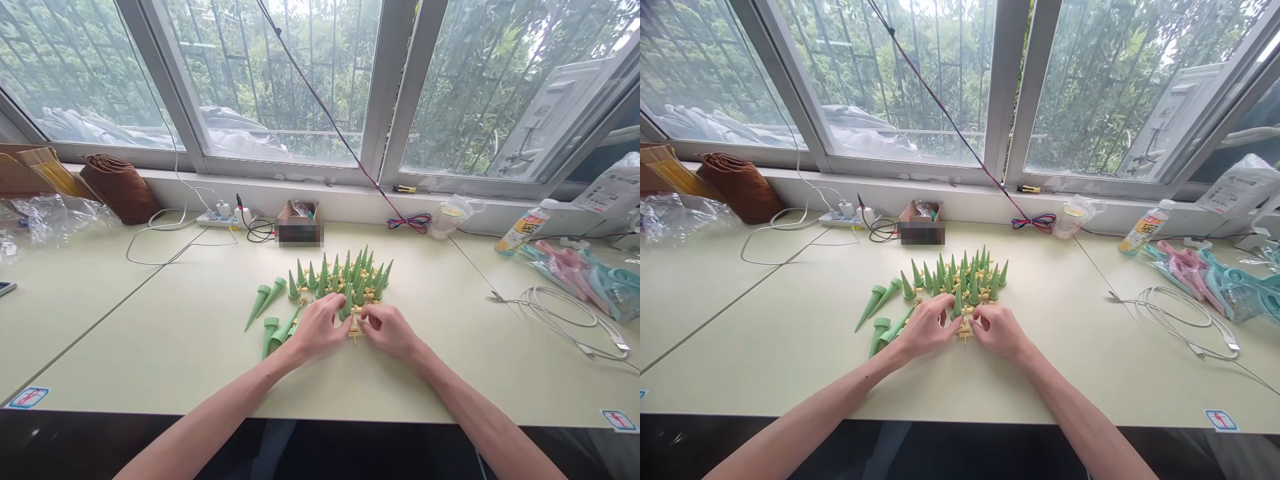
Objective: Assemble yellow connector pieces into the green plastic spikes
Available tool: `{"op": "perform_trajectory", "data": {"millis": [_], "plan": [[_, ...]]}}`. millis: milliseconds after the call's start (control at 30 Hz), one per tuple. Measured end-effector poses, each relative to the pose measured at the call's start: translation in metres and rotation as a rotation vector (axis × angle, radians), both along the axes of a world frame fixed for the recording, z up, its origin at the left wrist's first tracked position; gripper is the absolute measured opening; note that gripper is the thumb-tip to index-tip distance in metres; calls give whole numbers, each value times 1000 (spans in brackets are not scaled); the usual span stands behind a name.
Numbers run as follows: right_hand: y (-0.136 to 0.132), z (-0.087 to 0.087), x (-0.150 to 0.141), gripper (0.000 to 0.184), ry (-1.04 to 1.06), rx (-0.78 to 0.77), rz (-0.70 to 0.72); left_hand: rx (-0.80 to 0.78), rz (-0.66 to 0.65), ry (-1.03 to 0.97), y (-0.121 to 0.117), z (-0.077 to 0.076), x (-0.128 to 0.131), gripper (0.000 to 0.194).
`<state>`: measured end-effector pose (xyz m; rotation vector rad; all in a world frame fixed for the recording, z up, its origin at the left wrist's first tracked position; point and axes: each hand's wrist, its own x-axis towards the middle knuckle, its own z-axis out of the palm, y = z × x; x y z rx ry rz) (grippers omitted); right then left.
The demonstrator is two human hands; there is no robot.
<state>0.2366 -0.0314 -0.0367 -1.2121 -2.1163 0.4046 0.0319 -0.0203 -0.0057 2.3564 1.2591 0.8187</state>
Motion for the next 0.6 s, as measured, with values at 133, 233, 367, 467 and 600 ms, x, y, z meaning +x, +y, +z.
{"op": "perform_trajectory", "data": {"millis": [133,233,367,467,600], "plan": [[-2,1,0,14,-30,-6,8,-9,39,57,-1,0,-2,14],[-3,0,-3,13,-11,11,-1,-21,26,51,-1,1,-4,10],[-3,-2,-9,15,14,55,-28,-41,0,73,0,1,-7,12],[-2,-6,-11,17,-13,68,-24,-58,-10,82,1,-3,-9,15],[0,-12,-11,22,-59,65,-8,-98,3,68,3,-9,-10,20]]}}
